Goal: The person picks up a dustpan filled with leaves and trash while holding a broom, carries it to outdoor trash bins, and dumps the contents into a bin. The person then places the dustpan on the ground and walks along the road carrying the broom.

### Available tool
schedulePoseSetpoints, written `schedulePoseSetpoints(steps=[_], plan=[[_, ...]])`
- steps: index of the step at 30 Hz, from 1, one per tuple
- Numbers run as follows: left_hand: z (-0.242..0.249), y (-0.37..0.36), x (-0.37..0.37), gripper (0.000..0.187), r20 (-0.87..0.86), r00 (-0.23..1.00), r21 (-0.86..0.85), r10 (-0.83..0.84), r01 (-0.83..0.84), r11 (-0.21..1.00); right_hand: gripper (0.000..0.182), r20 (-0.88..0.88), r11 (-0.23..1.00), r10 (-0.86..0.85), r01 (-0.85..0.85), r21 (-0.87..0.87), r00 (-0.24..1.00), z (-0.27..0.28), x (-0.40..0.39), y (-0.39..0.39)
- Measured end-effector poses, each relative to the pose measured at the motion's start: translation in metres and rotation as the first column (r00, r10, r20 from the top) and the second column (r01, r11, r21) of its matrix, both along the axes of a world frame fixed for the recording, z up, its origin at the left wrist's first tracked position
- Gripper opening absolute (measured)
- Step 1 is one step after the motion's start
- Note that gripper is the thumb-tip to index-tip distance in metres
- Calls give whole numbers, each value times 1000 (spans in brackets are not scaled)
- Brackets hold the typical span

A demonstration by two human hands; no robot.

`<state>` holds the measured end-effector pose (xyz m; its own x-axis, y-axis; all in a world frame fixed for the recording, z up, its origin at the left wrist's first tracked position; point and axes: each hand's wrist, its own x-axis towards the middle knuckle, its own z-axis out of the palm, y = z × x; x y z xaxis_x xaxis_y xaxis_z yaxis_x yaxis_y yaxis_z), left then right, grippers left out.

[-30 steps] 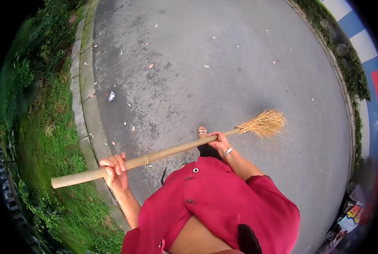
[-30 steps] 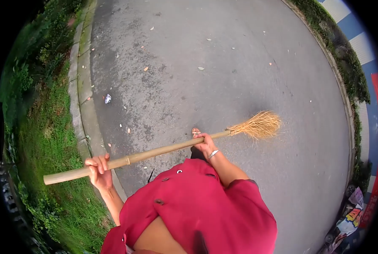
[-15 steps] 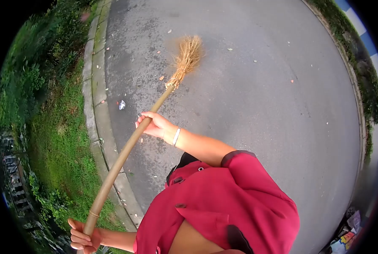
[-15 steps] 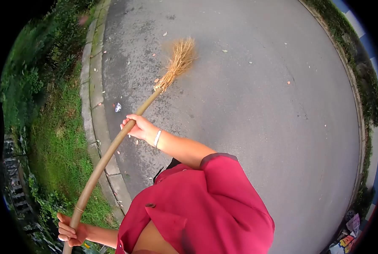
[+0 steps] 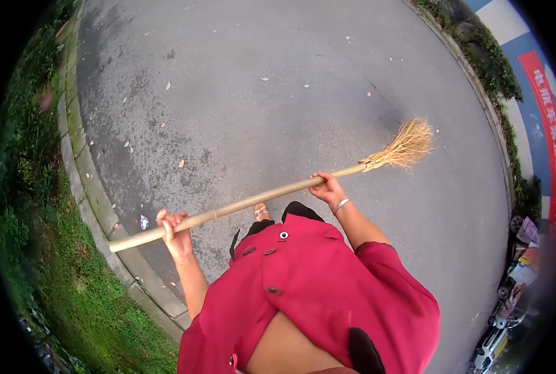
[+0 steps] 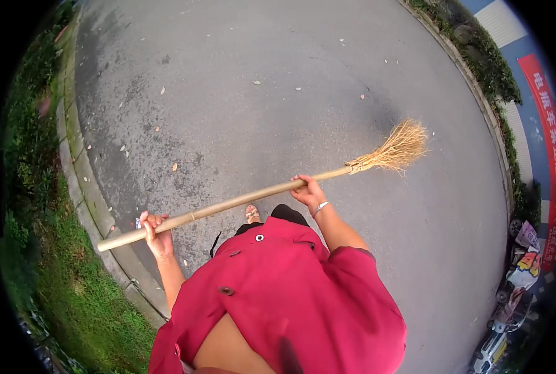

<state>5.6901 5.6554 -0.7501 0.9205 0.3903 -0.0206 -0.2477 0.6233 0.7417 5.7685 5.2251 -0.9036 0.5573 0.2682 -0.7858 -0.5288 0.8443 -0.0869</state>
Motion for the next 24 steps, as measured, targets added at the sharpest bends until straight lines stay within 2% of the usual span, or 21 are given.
schedulePoseSetpoints(steps=[1, 2, 3, 4, 5, 7, 8, 11, 12, 13, 15, 16, 17, 18, 19, 21, 22, 23, 24], plan=[[-2, -31, 30, 28, 37, 989, -93, -140, 143, 985, 4, 22, 984, -155, 156, -81, 988, -4, 1, -34], [1, -62, 55, 27, 39, 962, -30, -269, 270, 962, 5, 2, 941, -309, 306, -142, 951, 0, -1, -65], [-3, -91, 76, 21, 58, 902, -36, -427, 430, 902, 10, 109, 861, -473, 485, -153, 874, -17, -4, -98], [1, -123, 98, 17, 60, 843, -11, -534, 535, 844, 17, 62, 740, -655, 656, -151, 753, -18, -4, -123], [6, -152, 113, 14, 59, 776, 15, -628, 629, 778, 20, 45, 631, -751, 736, -246, 659, -20, -4, -145], [6, -197, 140, 11, 72, 704, -5, -706, 708, 706, 16, -90, 653, -745, 694, -304, 661, -29, -1, -199], [8, -215, 153, 11, 70, 713, -5, -697, 699, 715, 11, -68, 659, -733, 682, -316, 677, -35, 3, -217], [19, -251, 182, 14, 82, 734, -75, -674, 679, 730, 9, -150, 709, -693, 630, -318, 705, -68, 43, -249], [21, -251, 185, 14, 63, 743, -70, -667, 670, 739, 9, -200, 760, -640, 575, -302, 741, -82, 57, -247], [23, -245, 186, 15, 29, 803, -43, -595, 596, 802, 8, -246, 809, -580, 514, -286, 776, -89, 74, -242], [46, -228, 184, 25, -78, 916, -8, -393, 394, 919, 10, -249, 924, -339, 271, -270, 907, -79, 127, -191], [56, -207, 176, 32, -118, 961, -10, -249, 250, 968, 9, -199, 958, -269, 240, -157, 943, -81, 145, -154], [75, -189, 163, 36, -148, 985, 11, -90, 93, 996, 7, -203, 994, -57, 36, -106, 978, -59, 166, -112], [89, -167, 140, 37, -126, 991, 58, 48, -41, 997, 6, -228, 995, 42, -20, 97, 973, -59, 178, -69], [110, -152, 110, 36, -91, 982, 107, 166, -156, 982, 5, -196, 995, 80, -66, 74, 977, -46, 182, -19], [155, -144, 45, 34, -4, 900, 253, 437, -422, 871, 4, -184, 951, 287, -256, 176, 940, 11, 183, 65], [180, -147, 13, 35, 61, 891, 299, 450, -446, 844, 4, -175, 907, 388, -341, 247, 905, 31, 180, 104], [205, -160, -12, 35, 134, 868, 337, 478, -493, 802, 4, -75, 833, 496, -450, 320, 865, 70, 180, 130], [225, -176, -32, 35, 162, 804, 409, 572, -582, 703, 6, 36, 768, 543, -513, 384, 839, 65, 173, 166]])
